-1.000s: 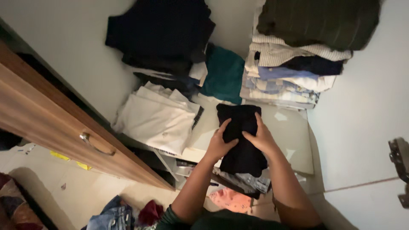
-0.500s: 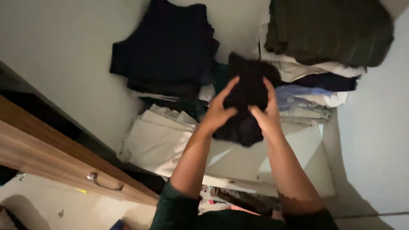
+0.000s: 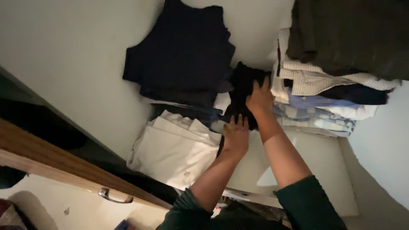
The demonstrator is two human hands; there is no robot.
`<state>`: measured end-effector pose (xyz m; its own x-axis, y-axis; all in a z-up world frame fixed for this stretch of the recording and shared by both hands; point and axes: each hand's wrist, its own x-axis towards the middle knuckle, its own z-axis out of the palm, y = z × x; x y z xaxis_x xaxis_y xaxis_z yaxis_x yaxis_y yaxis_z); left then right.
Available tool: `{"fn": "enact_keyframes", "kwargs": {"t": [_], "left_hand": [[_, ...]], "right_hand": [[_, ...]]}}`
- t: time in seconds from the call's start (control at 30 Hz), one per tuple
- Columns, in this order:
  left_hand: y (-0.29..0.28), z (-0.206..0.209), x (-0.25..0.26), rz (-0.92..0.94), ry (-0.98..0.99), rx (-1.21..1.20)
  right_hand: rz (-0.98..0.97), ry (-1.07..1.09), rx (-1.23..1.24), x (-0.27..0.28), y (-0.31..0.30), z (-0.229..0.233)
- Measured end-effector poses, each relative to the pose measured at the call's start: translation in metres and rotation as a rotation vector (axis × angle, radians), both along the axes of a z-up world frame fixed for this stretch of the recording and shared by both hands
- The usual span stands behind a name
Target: The person folds several garments including a dark green shirt, a black top, a pair of jeans, and a dark blue top. Each item is picked up from a pile on the floor, folded by hand, and placed into a closet shelf.
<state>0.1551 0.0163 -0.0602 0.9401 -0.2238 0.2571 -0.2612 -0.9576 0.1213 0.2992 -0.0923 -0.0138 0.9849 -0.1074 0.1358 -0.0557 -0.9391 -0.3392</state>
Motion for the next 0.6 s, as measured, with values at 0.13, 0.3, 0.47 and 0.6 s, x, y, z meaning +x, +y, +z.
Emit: {"fn": "enact_keyframes", "kwargs": {"t": [0.13,0.3,0.47,0.6], "left_hand": [[-0.011,-0.025,0.012,-0.037,0.18,0.043],[-0.011,-0.012,-0.029,-0.092,0.463,0.087],[-0.002,0.014,-0.056,-0.133,0.535,0.049],[-0.004,0.021,-0.056,-0.131,0.499,0.002]], "right_hand": [[0.151,-0.183,-0.232,-0.001,0.038,0.027],[-0.071,0.281,-0.056,0.011,0.064,0.003],[0.136,0.211,-0.099,0.052,0.038,-0.033],[0.181,0.227,-0.175,0.062,0.031,-0.03]]}}
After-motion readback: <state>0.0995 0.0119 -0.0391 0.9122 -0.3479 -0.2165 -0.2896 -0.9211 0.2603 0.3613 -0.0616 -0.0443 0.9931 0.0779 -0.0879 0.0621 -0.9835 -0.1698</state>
